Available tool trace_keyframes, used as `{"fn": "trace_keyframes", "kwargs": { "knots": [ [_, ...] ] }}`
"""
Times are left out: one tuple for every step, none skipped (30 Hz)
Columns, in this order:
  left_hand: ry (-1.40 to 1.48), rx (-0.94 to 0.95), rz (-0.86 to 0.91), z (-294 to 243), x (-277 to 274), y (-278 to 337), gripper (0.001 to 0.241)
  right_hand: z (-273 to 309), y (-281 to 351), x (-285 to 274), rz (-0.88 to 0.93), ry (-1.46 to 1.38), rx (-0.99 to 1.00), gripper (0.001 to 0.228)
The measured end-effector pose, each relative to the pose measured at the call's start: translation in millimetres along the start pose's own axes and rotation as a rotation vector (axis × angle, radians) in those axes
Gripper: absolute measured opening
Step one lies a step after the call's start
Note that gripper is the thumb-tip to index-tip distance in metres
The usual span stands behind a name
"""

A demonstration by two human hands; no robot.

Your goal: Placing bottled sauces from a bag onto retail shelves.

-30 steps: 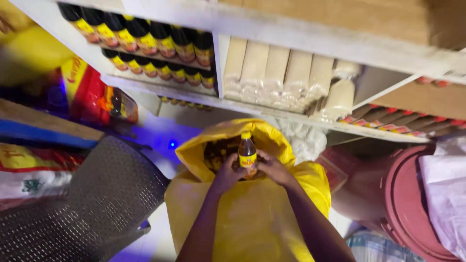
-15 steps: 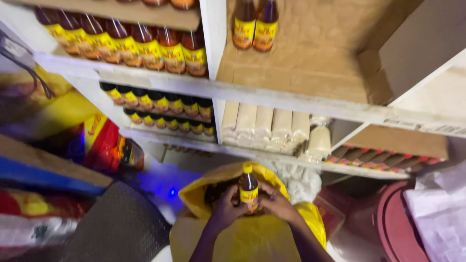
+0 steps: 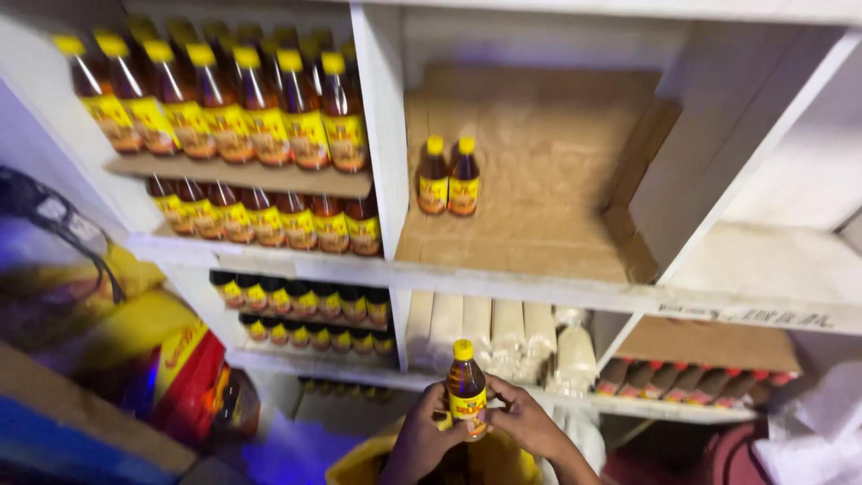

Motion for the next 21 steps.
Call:
{"fn": "trace_keyframes", "kwargs": {
  "knots": [
    [-0.001,0.026,-0.002,-8.7,-0.1,-7.7,0.057,8.5,-5.3,-3.1,-0.004,0.006,-0.025,0.068],
    [-0.001,0.054,-0.009,-17.8,-0.7,-15.5,0.058,18.1,-10.5,-4.9,0.015,-0.011,-0.065,0.068],
    [-0.001,0.082,-0.016,-26.9,-1.3,-23.2,0.058,27.8,-15.7,-6.8,0.034,-0.028,-0.104,0.069],
    [-0.002,0.105,-0.016,-25.9,0.3,-33.5,0.058,36.3,-20.8,-9.8,0.030,-0.023,-0.127,0.069],
    [-0.041,0.124,-0.045,-24.5,0.6,-44.6,0.061,43.9,-26.3,-13.7,0.006,0.005,-0.135,0.069],
    [-0.079,0.141,-0.075,-23.1,1.5,-55.1,0.064,51.2,-30.9,-18.0,-0.017,0.033,-0.142,0.069],
    [-0.079,0.162,-0.076,-39.3,0.0,-64.0,0.064,64.3,-35.5,-20.9,-0.022,0.037,-0.162,0.069],
    [-0.068,0.213,-0.063,-56.2,-1.0,-70.0,0.062,76.7,-38.0,-22.9,-0.031,0.068,-0.200,0.070],
    [-0.057,0.263,-0.050,-72.9,-2.0,-75.8,0.061,88.9,-40.6,-25.0,-0.041,0.098,-0.238,0.070],
    [-0.057,0.277,-0.048,-82.0,-1.2,-83.8,0.061,94.9,-46.7,-28.3,-0.046,0.100,-0.250,0.070],
    [-0.053,0.264,-0.049,-89.8,-0.6,-92.2,0.060,103.4,-52.3,-31.8,-0.057,0.122,-0.315,0.071],
    [-0.048,0.251,-0.050,-97.6,0.3,-100.2,0.060,111.7,-57.4,-35.3,-0.069,0.145,-0.380,0.071],
    [-0.048,0.264,-0.047,-106.8,0.6,-107.6,0.060,118.4,-62.5,-37.7,-0.075,0.148,-0.391,0.071],
    [-0.032,0.265,-0.037,-115.5,1.6,-114.7,0.058,123.6,-68.3,-42.8,-0.128,0.164,-0.368,0.072],
    [-0.016,0.267,-0.026,-124.1,2.5,-121.8,0.055,128.8,-74.1,-47.8,-0.181,0.180,-0.344,0.073],
    [-0.015,0.278,-0.024,-129.3,4.2,-130.5,0.055,134.9,-78.9,-49.2,-0.186,0.183,-0.355,0.073],
    [-0.007,0.264,-0.031,-133.2,5.4,-139.8,0.055,142.4,-83.4,-50.5,-0.178,0.119,-0.394,0.072],
    [0.001,0.245,-0.038,-135.8,7.1,-147.2,0.055,148.5,-86.4,-51.5,-0.168,0.055,-0.428,0.072],
    [0.003,0.252,-0.038,-145.8,7.2,-155.6,0.055,155.5,-93.1,-53.9,-0.170,0.058,-0.434,0.072],
    [0.009,0.262,-0.010,-154.7,8.3,-161.9,0.053,161.2,-98.5,-56.3,-0.211,0.138,-0.456,0.073],
    [0.015,0.272,0.018,-163.5,9.5,-168.5,0.051,167.0,-104.0,-58.9,-0.252,0.217,-0.477,0.075]
  ]
}}
Point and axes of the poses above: each hand's wrist, its own y-axis away from the middle knuckle, its own x-axis out of the palm, z = x × y, the point moved 5 cm from there along -y, towards the middle knuckle, and after that the axes turned 10 degrees about -z, right-handed, at the moved point
